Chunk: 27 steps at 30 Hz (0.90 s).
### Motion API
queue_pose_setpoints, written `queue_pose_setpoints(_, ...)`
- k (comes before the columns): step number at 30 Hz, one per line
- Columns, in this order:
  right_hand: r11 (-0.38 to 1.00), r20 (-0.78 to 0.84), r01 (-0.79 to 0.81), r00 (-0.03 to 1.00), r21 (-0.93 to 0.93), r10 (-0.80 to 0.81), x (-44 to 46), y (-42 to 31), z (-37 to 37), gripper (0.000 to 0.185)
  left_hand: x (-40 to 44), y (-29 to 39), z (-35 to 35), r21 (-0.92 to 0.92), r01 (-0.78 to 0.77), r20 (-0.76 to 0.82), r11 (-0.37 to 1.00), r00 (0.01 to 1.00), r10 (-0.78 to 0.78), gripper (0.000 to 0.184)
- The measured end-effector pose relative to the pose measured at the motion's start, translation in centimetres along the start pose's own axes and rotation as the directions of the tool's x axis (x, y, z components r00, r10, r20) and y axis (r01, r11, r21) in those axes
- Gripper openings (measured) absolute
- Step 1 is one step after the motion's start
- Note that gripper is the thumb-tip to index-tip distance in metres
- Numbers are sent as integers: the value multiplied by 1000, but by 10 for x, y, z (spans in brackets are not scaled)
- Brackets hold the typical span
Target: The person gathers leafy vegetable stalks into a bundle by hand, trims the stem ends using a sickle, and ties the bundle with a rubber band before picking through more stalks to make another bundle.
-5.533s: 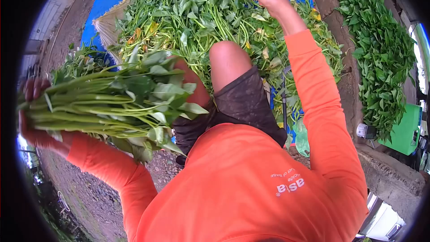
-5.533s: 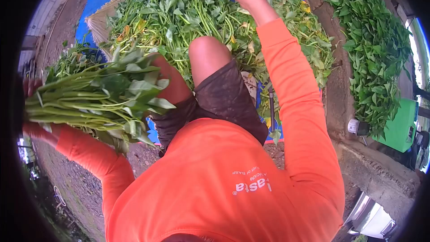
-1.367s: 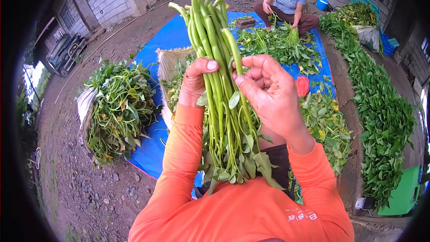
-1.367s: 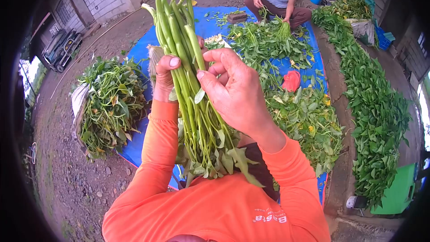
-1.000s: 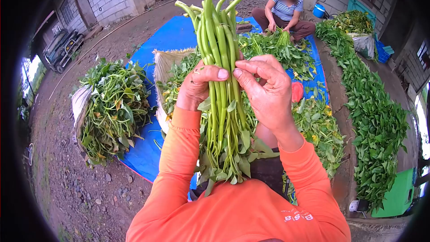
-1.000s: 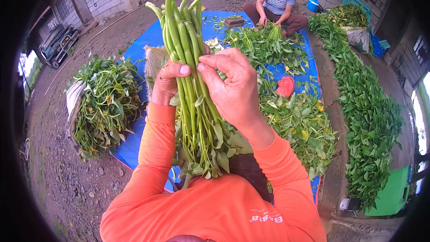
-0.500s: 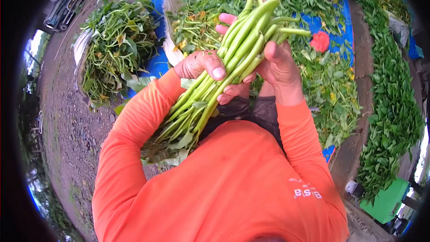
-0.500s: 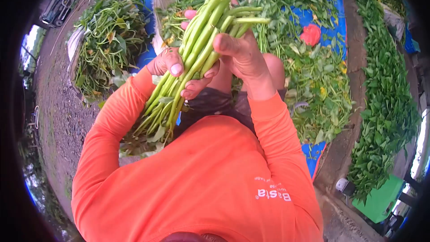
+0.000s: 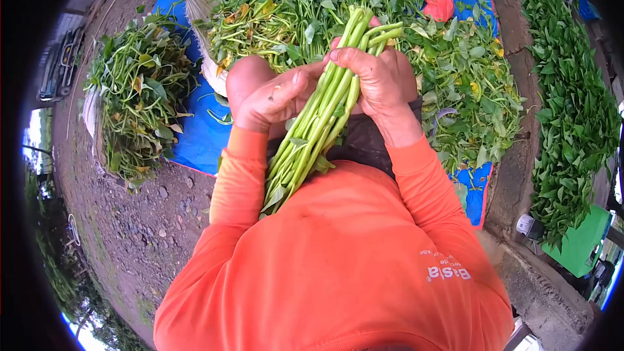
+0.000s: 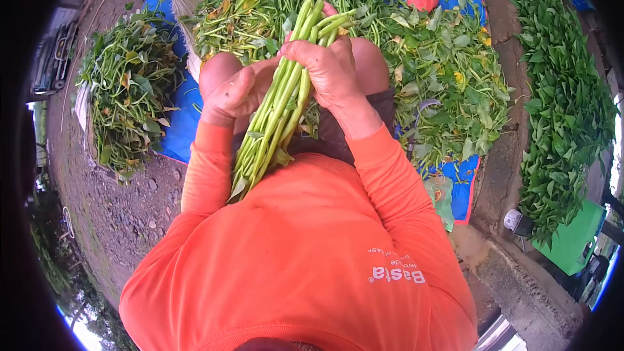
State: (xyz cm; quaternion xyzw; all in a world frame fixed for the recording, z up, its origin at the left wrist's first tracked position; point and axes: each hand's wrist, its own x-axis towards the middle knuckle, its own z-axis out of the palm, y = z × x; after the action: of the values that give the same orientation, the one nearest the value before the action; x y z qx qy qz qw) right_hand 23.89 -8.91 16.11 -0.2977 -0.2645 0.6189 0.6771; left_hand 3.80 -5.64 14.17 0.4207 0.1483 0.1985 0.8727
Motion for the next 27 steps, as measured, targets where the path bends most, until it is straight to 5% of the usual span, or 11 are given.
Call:
queue_pose_setpoints(2,1000,-52,7,999,-15,-7,3,5,-1,69,11,4,43,607,-50,-219,793,949,227,142)
queue_pose_setpoints(3,996,-54,26,998,-84,-31,2,7,0,71,14,-6,49,900,80,-248,428,903,352,148)
queue_pose_setpoints(7,935,22,144,989,-324,-145,16,16,7,74,11,4,52,721,70,-331,690,909,253,120)
queue_pose_setpoints(11,915,136,65,991,-397,-11,12,-7,25,88,0,29,45,330,311,-482,891,867,-124,42)
queue_pose_setpoints(13,963,299,-16,949,-268,98,10,-25,11,92,-13,47,50,372,276,-531,886,847,-41,46)
queue_pose_setpoints(15,931,125,1,991,-366,48,-6,-46,-29,99,-32,61,33,470,162,-514,868,850,120,52)
queue_pose_setpoints(19,736,-431,-248,900,-630,-65,-45,-35,-198,45,-113,154,15,527,-200,-451,826,758,471,52)
queue_pose_setpoints(21,378,-571,-483,803,-790,-168,-89,26,-358,22,-160,206,9,555,-396,-358,731,680,640,59)
queue_pose_setpoints(23,-27,-636,-636,768,-771,76,-161,55,-421,31,-198,249,6,552,-575,-212,604,604,768,58)
queue_pose_setpoints(25,-232,-636,-610,770,-758,53,-231,104,-464,35,-225,277,9,632,-614,-129,473,518,845,58)
queue_pose_setpoints(27,-172,-593,-594,803,-786,-65,-277,129,-458,27,-242,295,16,666,-631,-80,398,470,879,58)
